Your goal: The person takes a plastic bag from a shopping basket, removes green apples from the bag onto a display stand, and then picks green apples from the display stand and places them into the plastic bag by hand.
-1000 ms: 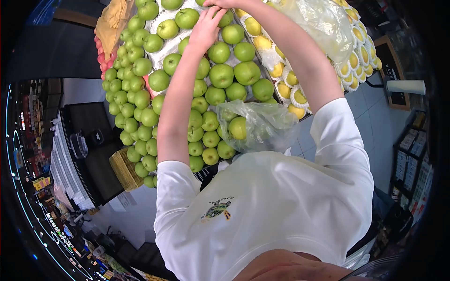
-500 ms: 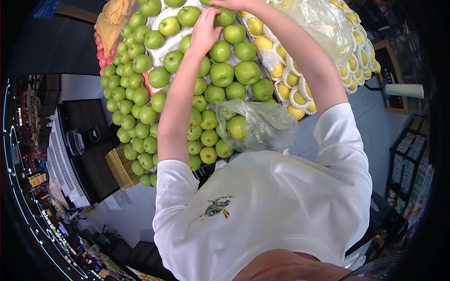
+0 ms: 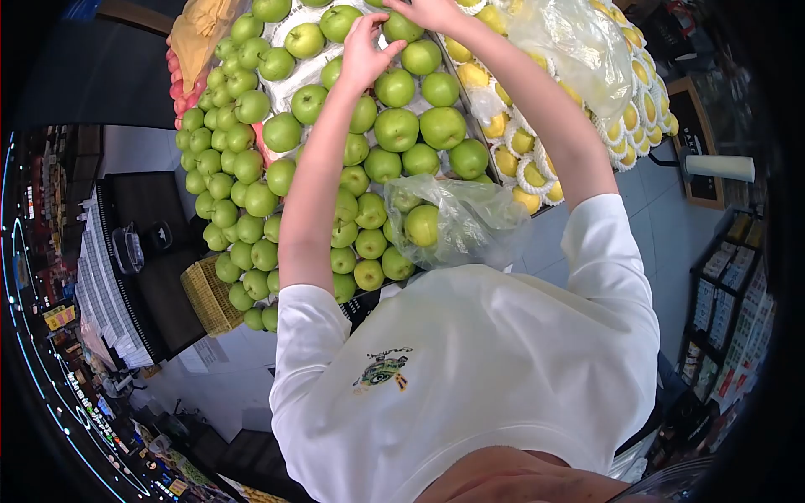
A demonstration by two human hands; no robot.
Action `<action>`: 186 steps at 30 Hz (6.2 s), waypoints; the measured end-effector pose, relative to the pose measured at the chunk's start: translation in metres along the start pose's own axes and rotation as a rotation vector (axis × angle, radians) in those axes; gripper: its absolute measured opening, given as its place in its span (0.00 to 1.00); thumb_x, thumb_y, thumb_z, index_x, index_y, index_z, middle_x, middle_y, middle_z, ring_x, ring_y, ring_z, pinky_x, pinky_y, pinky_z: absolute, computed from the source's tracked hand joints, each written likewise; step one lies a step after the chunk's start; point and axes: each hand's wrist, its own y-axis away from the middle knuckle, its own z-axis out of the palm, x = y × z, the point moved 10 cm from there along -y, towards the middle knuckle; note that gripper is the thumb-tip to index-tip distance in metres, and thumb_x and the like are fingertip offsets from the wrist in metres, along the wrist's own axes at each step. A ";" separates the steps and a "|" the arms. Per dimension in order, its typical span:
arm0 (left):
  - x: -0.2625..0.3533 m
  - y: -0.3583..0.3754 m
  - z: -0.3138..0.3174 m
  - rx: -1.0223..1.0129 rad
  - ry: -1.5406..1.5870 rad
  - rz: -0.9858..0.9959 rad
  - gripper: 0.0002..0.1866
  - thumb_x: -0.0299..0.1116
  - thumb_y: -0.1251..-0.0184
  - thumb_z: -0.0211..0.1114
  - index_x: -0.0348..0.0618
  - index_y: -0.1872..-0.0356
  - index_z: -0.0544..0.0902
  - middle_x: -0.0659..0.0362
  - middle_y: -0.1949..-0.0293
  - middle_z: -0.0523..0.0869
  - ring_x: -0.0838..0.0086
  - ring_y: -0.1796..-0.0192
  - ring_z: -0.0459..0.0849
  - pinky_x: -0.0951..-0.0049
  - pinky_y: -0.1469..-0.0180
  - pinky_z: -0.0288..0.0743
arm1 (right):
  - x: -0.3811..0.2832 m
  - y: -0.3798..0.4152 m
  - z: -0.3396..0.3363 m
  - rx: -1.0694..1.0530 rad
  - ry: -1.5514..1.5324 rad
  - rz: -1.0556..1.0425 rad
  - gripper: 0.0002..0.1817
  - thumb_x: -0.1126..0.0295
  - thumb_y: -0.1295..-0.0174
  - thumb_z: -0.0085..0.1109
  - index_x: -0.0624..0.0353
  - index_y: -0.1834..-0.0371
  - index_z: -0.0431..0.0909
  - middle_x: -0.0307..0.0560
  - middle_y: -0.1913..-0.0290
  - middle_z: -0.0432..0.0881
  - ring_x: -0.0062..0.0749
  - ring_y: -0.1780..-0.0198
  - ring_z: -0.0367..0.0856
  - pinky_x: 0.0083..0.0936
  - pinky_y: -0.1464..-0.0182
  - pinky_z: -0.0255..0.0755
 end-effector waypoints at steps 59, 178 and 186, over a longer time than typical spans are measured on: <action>-0.053 -0.016 -0.025 0.092 0.151 -0.261 0.28 0.38 0.34 0.77 0.33 0.37 0.81 0.49 0.42 0.88 0.68 0.47 0.91 0.69 0.43 0.84 | -0.009 0.007 -0.015 -0.042 -0.069 -0.028 0.23 0.60 0.32 0.60 0.55 0.35 0.79 0.63 0.34 0.75 0.61 0.32 0.69 0.53 0.28 0.61; -0.030 0.144 -0.190 -0.142 -0.755 -0.406 0.41 0.41 0.51 0.86 0.42 0.34 0.79 0.47 0.36 0.81 0.53 0.32 0.78 0.57 0.31 0.74 | -0.176 0.086 0.091 -0.558 0.166 -0.332 0.24 0.49 0.35 0.65 0.49 0.41 0.78 0.45 0.45 0.77 0.40 0.38 0.75 0.48 0.38 0.64; -0.049 0.163 -0.197 0.017 -0.436 -0.254 0.47 0.41 0.60 0.89 0.46 0.33 0.79 0.49 0.34 0.77 0.50 0.32 0.76 0.54 0.30 0.74 | -0.177 0.091 0.101 -0.599 0.164 -0.302 0.25 0.48 0.35 0.66 0.50 0.42 0.80 0.44 0.47 0.78 0.40 0.37 0.74 0.49 0.35 0.63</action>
